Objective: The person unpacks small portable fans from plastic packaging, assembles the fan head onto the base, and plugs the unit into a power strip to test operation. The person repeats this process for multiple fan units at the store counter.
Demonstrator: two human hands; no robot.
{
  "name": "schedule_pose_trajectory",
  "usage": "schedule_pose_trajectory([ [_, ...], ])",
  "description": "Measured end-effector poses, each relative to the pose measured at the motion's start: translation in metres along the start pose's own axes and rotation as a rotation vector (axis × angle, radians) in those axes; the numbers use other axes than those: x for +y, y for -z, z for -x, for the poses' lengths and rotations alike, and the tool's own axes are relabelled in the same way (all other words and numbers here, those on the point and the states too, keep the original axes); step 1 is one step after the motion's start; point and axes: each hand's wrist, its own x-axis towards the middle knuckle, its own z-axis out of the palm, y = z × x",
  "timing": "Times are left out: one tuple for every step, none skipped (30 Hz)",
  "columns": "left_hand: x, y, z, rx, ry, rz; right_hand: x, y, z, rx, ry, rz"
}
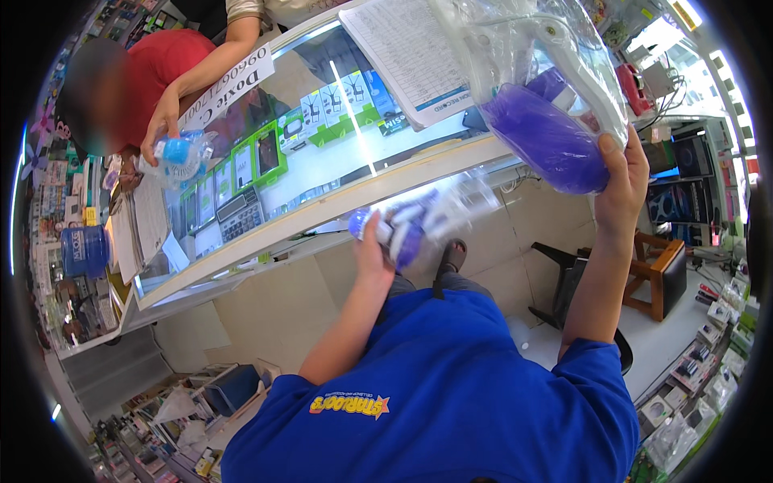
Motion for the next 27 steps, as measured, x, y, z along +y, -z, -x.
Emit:
schedule_pose_trajectory([
  [0.002, -0.005, -0.012, -0.051, -0.054, 0.049, 0.000, 0.003, -0.003, -0.004, -0.006, -0.014],
  [0.006, -0.010, -0.023, -0.060, -0.102, 0.092, 0.001, 0.004, -0.005, -0.004, -0.020, -0.028],
  [0.012, -0.015, -0.034, -0.062, -0.157, 0.135, 0.001, 0.003, -0.008, -0.024, -0.009, -0.036],
  [0.018, -0.018, -0.046, -0.070, -0.173, 0.137, 0.001, 0.002, -0.011, -0.037, -0.006, -0.042],
  [0.025, -0.021, -0.059, -0.075, -0.195, 0.136, 0.001, 0.000, -0.013, -0.045, -0.002, -0.048],
  [0.031, -0.021, -0.073, -0.150, -0.237, 0.149, 0.002, -0.003, -0.015, -0.055, -0.009, -0.053],
  [0.037, -0.019, -0.088, -0.075, -0.188, 0.160, 0.002, -0.007, -0.017, -0.066, -0.015, -0.057],
  [0.042, -0.015, -0.105, -0.072, -0.163, 0.185, 0.003, -0.011, -0.019, -0.065, -0.031, -0.060],
  [0.042, -0.009, -0.122, -0.017, -0.130, 0.215, 0.003, -0.015, -0.019, -0.067, -0.046, -0.083],
  [0.042, -0.002, -0.139, -0.064, -0.139, 0.233, 0.003, -0.020, -0.020, -0.087, -0.040, -0.098],
  [0.041, 0.006, -0.156, -0.058, -0.139, 0.252, 0.003, -0.025, -0.020, -0.090, -0.045, -0.112],
  [0.040, 0.013, -0.172, -0.054, -0.138, 0.270, 0.003, -0.030, -0.021, -0.104, -0.046, -0.143],
  [0.038, 0.025, -0.183, -0.133, -0.114, 0.313, 0.002, -0.035, -0.021, -0.103, -0.055, -0.171],
  [0.037, 0.033, -0.192, -0.141, -0.109, 0.293, 0.001, -0.040, -0.021, -0.092, -0.098, -0.164],
  [0.037, 0.041, -0.199, -0.148, -0.110, 0.281, 0.001, -0.046, -0.022, -0.106, -0.128, -0.182],
  [0.038, 0.046, -0.200, -0.129, -0.070, 0.289, 0.000, -0.051, -0.023, -0.105, -0.167, -0.208],
  [0.040, 0.050, -0.198, -0.116, -0.046, 0.277, -0.001, -0.057, -0.024, -0.113, -0.193, -0.231],
  [0.042, 0.051, -0.192, -0.120, -0.075, 0.186, -0.001, -0.062, -0.024, -0.128, -0.179, -0.238],
  [0.042, 0.051, -0.181, -0.044, -0.086, 0.088, -0.001, -0.067, -0.024, -0.117, -0.183, -0.243],
  [0.041, 0.048, -0.167, 0.073, -0.095, -0.004, -0.001, -0.072, -0.023, -0.119, -0.189, -0.261],
  [0.041, 0.044, -0.150, 0.101, -0.145, -0.139, -0.001, -0.077, -0.021, -0.130, -0.164, -0.266],
  [0.038, 0.039, -0.131, 0.153, -0.139, -0.206, -0.001, -0.082, -0.019, -0.116, -0.154, -0.209],
  [0.036, 0.036, -0.110, 0.153, -0.201, -0.264, -0.002, -0.086, -0.017, -0.127, -0.136, -0.167],
  [0.034, 0.034, -0.085, 0.146, -0.117, -0.359, -0.003, -0.091, -0.014, -0.143, -0.100, -0.147],
  [0.032, 0.037, -0.058, 0.047, -0.113, -0.470, -0.006, -0.097, -0.012, -0.152, -0.086, -0.122],
  [0.033, 0.040, -0.029, -0.052, -0.119, -0.577, -0.010, -0.102, -0.009, -0.160, -0.034, -0.046],
  [0.040, 0.041, -0.005, -0.133, -0.078, -0.691, -0.016, -0.108, -0.005, -0.160, 0.020, 0.021],
])
